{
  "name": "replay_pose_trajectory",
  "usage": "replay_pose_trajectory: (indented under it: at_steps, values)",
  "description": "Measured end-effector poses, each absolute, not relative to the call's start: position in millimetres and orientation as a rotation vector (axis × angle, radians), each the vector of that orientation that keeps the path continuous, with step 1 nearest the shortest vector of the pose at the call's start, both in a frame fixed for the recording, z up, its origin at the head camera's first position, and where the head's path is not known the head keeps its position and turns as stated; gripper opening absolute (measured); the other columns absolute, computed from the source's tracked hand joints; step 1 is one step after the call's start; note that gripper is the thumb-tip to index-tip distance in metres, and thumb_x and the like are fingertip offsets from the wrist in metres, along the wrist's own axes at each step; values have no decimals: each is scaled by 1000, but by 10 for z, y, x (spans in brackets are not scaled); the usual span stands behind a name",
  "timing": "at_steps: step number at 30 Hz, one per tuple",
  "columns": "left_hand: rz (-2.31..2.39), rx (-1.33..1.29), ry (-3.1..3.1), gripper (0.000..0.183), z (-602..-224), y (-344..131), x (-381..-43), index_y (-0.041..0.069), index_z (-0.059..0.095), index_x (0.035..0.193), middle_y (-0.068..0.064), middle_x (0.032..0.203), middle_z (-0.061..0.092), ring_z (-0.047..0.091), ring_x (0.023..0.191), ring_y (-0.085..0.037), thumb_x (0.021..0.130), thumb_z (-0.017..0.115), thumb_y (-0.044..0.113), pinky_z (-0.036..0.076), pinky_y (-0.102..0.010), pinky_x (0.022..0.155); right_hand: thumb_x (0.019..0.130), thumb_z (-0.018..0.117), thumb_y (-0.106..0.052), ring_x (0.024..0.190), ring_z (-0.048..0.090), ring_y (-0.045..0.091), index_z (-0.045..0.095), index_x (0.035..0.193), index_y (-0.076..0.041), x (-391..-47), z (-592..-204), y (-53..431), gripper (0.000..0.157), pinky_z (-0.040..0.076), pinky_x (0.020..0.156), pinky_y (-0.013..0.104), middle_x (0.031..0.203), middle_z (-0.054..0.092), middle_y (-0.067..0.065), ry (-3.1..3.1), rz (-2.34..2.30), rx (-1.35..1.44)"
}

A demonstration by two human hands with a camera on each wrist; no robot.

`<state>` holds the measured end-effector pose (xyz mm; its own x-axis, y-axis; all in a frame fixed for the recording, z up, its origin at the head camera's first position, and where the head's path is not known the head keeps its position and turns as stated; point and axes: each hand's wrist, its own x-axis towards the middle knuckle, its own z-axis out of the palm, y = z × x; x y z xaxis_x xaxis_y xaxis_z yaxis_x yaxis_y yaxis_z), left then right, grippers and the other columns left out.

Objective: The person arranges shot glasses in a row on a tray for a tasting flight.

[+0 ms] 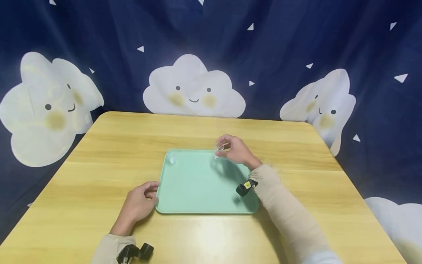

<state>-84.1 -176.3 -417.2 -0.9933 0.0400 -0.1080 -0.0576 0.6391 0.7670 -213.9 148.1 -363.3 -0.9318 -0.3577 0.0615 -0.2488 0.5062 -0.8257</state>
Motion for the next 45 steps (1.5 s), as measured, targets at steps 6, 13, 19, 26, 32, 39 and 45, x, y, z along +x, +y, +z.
replay_pose_trajectory:
  at_steps: [6,13,19,26,32,39,45]
  values:
    - [1291,-25,2745,43,-4147,-1751,-868,2,62,126,-11,114,66,62,93,-21,83,60,2,48,-37,78,83,75,-7,97,65,27,62,112,-3,-2186,-3686,1331,33,53,80,34,104,63,9,2613,-1423,-534]
    - [1284,-31,2743,43,-4157,-1746,-868,2,62,126,-11,114,66,61,92,-20,83,60,2,48,-35,77,81,76,-7,96,65,27,63,112,-3,-2213,-3777,1193,33,53,81,31,104,64,9,2606,-1424,-525]
    - [1279,-24,2742,43,-4146,-1745,-868,2,62,126,-11,114,66,61,91,-20,82,60,2,48,-35,77,81,77,-8,95,65,24,64,113,-4,-2231,-3824,1085,35,53,78,29,105,64,7,2608,-1411,-510]
    - [1268,-34,2749,43,-4187,-1757,-847,3,62,126,-10,114,66,62,92,-20,83,60,3,48,-36,77,82,77,-9,92,64,21,64,113,-6,-2216,-3908,963,34,52,76,30,105,64,6,2601,-1391,-511]
    - [1273,-38,2737,43,-4214,-1766,-804,2,62,126,-11,114,66,62,92,-20,83,60,2,48,-36,76,84,75,-13,91,62,17,62,116,-8,-2205,-3965,876,35,51,78,30,108,63,4,2587,-1338,-505]
    - [1290,-29,2743,43,-4173,-1752,-855,2,62,126,-11,114,66,61,92,-20,83,61,2,48,-35,76,84,76,-14,92,62,16,62,118,-8,-2252,-3934,815,37,50,79,31,108,63,2,2596,-1336,-495]
    - [1285,-24,2751,43,-4159,-1754,-856,2,62,125,-12,113,66,62,91,-20,82,61,1,48,-35,76,84,76,-13,91,62,16,63,118,-9,-2273,-3934,758,36,50,79,30,109,63,3,2588,-1332,-506]
